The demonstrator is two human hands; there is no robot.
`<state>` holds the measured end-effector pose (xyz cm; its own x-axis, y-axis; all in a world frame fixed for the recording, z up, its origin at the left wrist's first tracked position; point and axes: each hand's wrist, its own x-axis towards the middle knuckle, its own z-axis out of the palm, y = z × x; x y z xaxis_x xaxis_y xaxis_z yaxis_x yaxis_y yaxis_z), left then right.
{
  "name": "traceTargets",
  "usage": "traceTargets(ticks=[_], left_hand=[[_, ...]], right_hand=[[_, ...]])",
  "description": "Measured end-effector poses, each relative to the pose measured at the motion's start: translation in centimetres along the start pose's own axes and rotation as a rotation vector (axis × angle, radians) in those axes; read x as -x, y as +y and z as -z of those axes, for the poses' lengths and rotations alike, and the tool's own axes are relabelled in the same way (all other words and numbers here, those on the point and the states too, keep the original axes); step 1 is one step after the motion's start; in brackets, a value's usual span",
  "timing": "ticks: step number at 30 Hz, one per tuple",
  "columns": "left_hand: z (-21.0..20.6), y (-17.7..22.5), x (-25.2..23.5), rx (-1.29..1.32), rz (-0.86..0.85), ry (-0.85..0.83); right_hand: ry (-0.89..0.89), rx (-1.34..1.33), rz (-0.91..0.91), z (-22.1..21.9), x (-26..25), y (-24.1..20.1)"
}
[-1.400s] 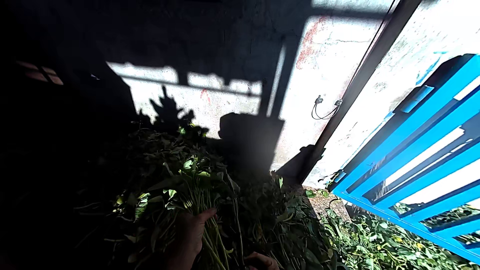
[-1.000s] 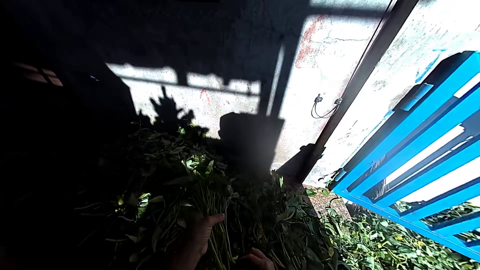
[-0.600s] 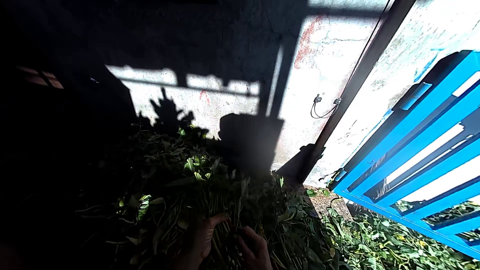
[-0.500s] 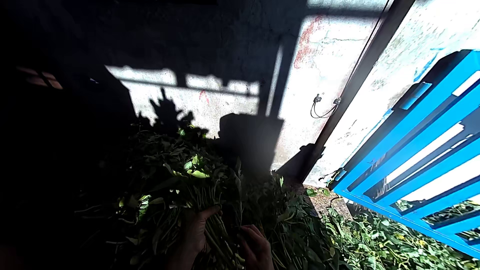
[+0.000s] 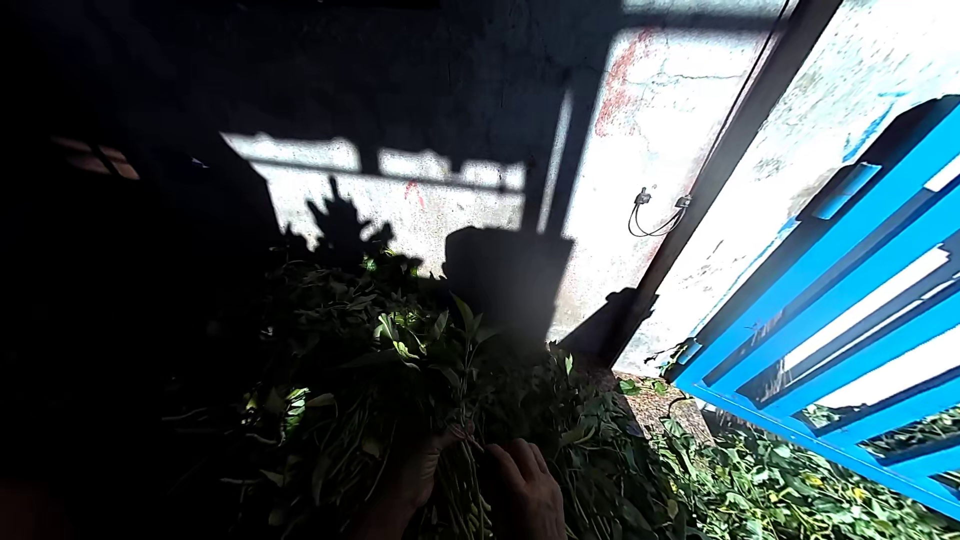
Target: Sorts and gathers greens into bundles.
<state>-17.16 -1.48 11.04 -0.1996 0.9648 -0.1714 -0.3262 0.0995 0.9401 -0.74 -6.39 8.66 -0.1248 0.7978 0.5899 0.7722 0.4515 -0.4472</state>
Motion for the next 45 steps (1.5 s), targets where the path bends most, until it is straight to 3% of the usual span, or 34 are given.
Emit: traceTargets(ticks=[5,14,27,30,36,45], left_hand=[[0.1,0.7,0.6,0.109,-0.016,-0.06],[0.8,1.0,0.6,0.285,-0.093,-0.166],[0.8,0.6,0.4,0.194,-0.156,-0.188],[0.4,0.5,0.5,0.141,-0.157,-0.157],[-0.5,0.9,1.6,0.077,-0.093,-0.102],[-0.3,1.4,1.7,0.088,-0.087,-0.105]], right_hand=[[-0.047,0.025,-0.028,1.1,0.0,0.6],[-0.175,-0.168,-0.078,1.7,1.2,1.3],[-0.217,0.006,-0.052,1.8,1.4,0.4],[-0.17,-0.187,-0.141,0.9,0.2,-0.4],[0.198,-0.488,-0.201,-3.3,-1.4,-1.7],[0.337,-0.876,-0.167,-4.1,-0.4,-2.2]])
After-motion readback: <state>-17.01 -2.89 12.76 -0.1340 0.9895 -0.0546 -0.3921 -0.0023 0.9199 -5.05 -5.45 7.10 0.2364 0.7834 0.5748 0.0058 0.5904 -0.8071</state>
